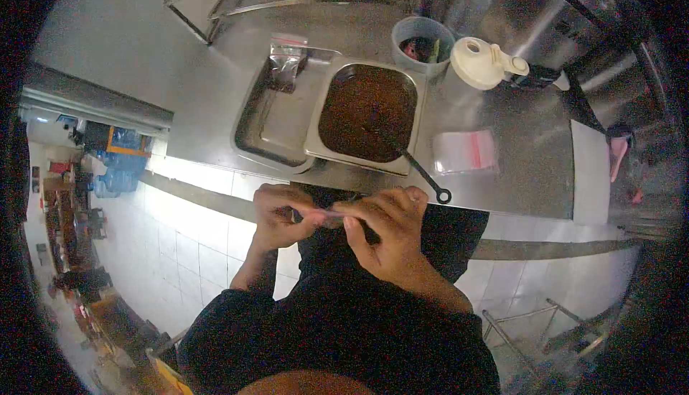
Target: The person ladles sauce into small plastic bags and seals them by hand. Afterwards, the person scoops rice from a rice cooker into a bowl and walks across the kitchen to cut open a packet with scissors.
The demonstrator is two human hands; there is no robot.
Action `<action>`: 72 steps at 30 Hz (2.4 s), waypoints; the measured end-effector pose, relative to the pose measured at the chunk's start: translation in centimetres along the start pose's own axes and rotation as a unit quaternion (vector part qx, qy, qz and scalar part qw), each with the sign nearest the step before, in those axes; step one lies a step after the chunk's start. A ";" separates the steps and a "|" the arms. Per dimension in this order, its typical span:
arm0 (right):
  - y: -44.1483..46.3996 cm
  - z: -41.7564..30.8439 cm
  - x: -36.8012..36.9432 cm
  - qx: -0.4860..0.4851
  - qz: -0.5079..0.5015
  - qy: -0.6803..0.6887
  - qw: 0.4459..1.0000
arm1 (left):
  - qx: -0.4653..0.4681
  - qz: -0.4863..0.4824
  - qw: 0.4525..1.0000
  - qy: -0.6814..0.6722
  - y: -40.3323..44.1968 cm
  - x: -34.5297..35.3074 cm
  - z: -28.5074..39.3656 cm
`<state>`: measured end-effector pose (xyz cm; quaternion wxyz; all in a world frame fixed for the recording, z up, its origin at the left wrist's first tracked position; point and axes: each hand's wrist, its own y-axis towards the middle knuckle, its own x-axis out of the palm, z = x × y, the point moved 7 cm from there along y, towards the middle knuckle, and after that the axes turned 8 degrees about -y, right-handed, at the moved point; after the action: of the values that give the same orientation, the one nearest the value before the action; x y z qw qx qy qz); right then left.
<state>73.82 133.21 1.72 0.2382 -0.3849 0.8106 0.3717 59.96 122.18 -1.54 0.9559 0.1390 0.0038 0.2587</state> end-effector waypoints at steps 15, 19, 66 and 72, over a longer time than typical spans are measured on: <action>-1.3 0.3 1.2 0.018 -0.019 -0.072 0.997 | -0.009 -0.056 0.995 0.088 -0.1 0.4 -0.9; -1.6 -0.3 1.7 -0.001 0.001 -0.040 0.999 | 0.041 -0.056 0.993 0.092 -0.6 0.1 -0.8; -6.0 31.9 -8.6 0.325 0.026 -0.098 0.940 | -0.263 0.129 0.954 0.057 -14.3 -4.8 -16.8; -4.1 29.1 -8.2 0.287 -0.024 -0.107 0.952 | -0.220 -0.023 0.967 0.125 -9.5 2.6 -14.5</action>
<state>84.84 158.00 -12.28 0.4329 -0.2778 0.8431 0.1568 65.73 119.47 -17.85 0.9607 -0.1081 0.0692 0.2463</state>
